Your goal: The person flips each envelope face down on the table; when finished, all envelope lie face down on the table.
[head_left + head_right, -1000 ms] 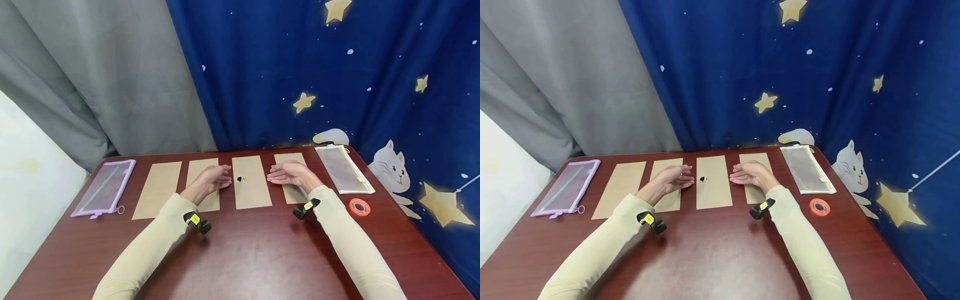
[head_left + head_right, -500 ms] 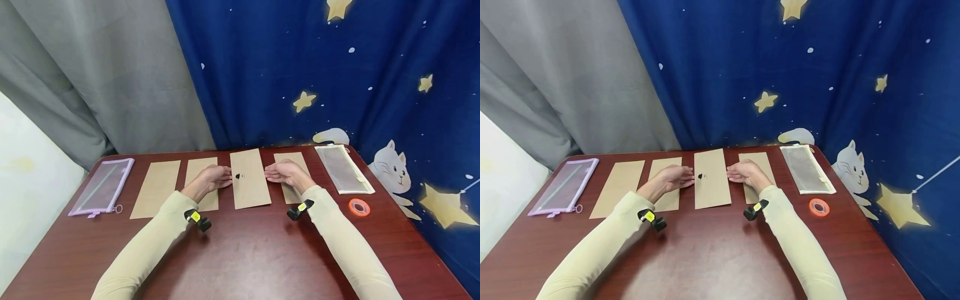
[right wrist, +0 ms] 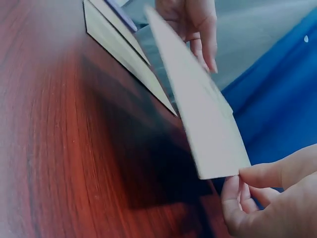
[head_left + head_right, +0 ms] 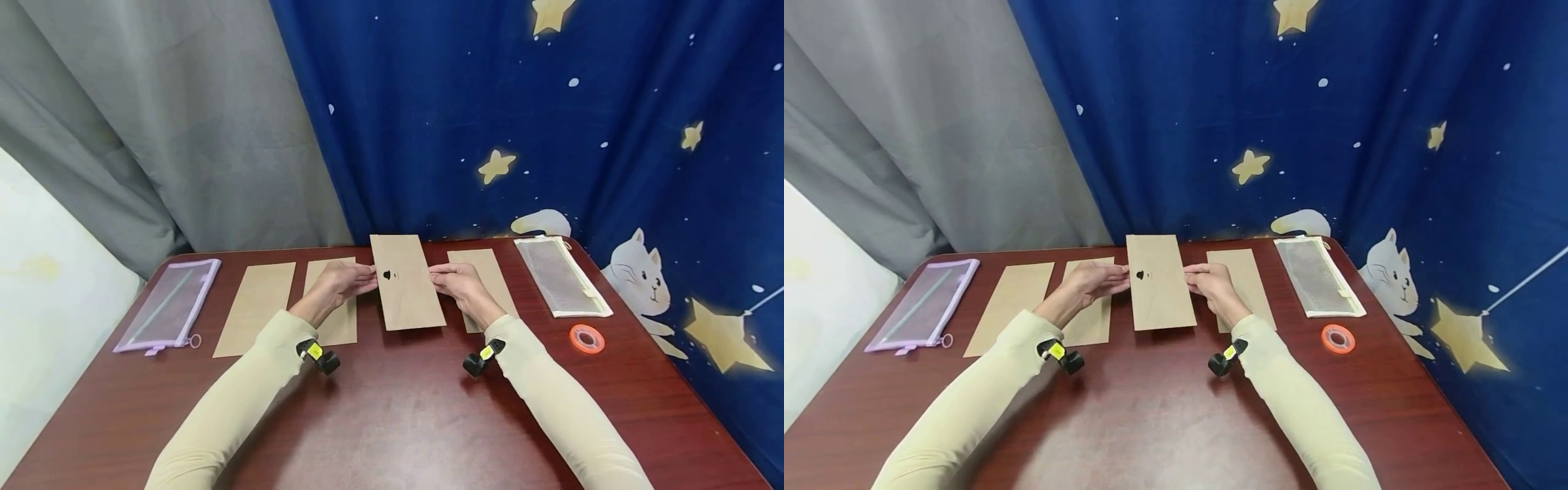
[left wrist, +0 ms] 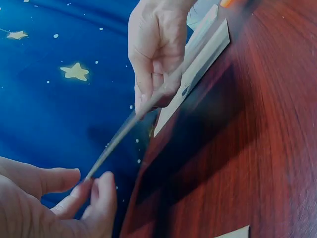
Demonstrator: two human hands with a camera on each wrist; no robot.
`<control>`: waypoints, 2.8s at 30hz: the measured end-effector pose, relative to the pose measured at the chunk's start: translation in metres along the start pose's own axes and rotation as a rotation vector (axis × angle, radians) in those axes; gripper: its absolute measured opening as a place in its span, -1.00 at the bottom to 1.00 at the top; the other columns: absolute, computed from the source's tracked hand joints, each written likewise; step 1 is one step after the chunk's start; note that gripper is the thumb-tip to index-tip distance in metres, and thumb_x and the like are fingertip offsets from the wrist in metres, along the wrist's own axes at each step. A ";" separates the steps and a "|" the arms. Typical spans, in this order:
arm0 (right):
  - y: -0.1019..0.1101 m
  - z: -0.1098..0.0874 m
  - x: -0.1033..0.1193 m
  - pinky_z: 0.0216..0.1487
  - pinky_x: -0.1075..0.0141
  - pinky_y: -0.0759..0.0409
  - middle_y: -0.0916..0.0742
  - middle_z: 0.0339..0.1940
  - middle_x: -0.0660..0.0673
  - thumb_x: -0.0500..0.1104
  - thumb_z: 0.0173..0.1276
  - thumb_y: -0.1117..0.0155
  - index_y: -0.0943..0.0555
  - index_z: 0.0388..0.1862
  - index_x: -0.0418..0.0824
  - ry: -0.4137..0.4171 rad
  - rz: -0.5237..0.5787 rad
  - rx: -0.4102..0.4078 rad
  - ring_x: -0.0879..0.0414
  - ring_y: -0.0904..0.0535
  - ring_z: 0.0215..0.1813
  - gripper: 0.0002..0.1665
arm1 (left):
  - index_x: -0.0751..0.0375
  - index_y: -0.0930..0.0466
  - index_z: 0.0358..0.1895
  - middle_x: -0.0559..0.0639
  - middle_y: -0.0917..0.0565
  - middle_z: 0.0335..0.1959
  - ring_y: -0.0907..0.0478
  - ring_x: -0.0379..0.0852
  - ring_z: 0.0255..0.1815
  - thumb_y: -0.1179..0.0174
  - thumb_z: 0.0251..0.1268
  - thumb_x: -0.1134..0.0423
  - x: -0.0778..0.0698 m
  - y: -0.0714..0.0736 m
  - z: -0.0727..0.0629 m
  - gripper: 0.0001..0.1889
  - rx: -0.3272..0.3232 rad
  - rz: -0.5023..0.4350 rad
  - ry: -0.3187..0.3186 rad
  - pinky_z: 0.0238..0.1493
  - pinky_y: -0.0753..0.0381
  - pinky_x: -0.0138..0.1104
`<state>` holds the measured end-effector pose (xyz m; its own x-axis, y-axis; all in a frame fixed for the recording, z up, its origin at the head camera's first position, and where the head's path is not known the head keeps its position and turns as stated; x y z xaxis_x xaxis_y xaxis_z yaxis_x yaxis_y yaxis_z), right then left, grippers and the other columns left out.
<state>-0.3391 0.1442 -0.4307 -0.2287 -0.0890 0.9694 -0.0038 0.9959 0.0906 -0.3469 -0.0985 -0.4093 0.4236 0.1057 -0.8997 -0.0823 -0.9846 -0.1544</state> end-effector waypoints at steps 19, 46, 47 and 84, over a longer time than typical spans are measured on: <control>-0.050 -0.045 0.062 -0.38 0.32 -0.57 -0.82 -0.40 -0.12 -0.09 0.39 -0.38 -0.83 -0.27 -0.19 0.622 -0.676 -0.166 0.08 -0.66 -0.37 -0.80 | 0.63 -0.52 0.19 0.01 -0.75 -0.49 -0.76 -0.20 -0.50 -0.21 0.31 0.57 -0.042 -0.001 -0.026 -0.61 -0.024 0.030 -0.104 -0.27 -0.77 -0.41; -0.099 -0.087 0.081 -0.49 0.09 -0.71 -0.67 -0.58 -0.15 -0.23 0.29 -0.36 -0.70 -0.57 -0.23 0.766 -1.128 -0.439 -0.13 -0.73 -0.46 -0.78 | 0.52 -0.06 0.53 0.47 -0.26 0.50 -0.32 0.26 0.51 0.32 0.67 -0.10 -0.001 -0.019 -0.011 -0.27 0.114 -0.069 0.063 0.51 -0.34 -0.02; -0.098 -0.088 0.083 -0.49 0.08 -0.70 -0.67 -0.58 -0.15 -0.22 0.29 -0.36 -0.69 -0.59 -0.21 0.756 -1.112 -0.444 -0.14 -0.73 -0.46 -0.76 | 0.51 -0.03 0.54 0.48 -0.23 0.51 -0.25 0.27 0.54 0.40 0.67 -0.11 0.003 -0.022 -0.009 -0.26 0.150 -0.075 0.081 0.55 -0.28 0.00; -0.016 -0.042 0.053 -0.02 0.10 -0.72 -0.85 -0.28 -0.16 -0.23 0.24 -0.48 -0.85 -0.30 -0.20 0.413 -0.533 -0.364 -0.05 -0.76 -0.07 -0.91 | 0.55 -0.65 0.06 0.00 -0.75 -0.40 -0.71 -0.29 -0.42 -0.31 0.22 0.59 0.018 -0.002 -0.011 -0.67 -0.140 0.060 -0.174 -0.12 -0.78 -0.35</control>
<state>-0.3101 0.1232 -0.3709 0.0965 -0.6264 0.7735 0.3253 0.7543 0.5703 -0.3294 -0.0960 -0.4213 0.2583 0.0565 -0.9644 0.0281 -0.9983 -0.0510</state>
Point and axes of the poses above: each hand's wrist, its own z-axis towards the middle knuckle, its own y-axis out of the back of the hand, x = y × z, the point moved 3 cm from there along z, towards the middle knuckle
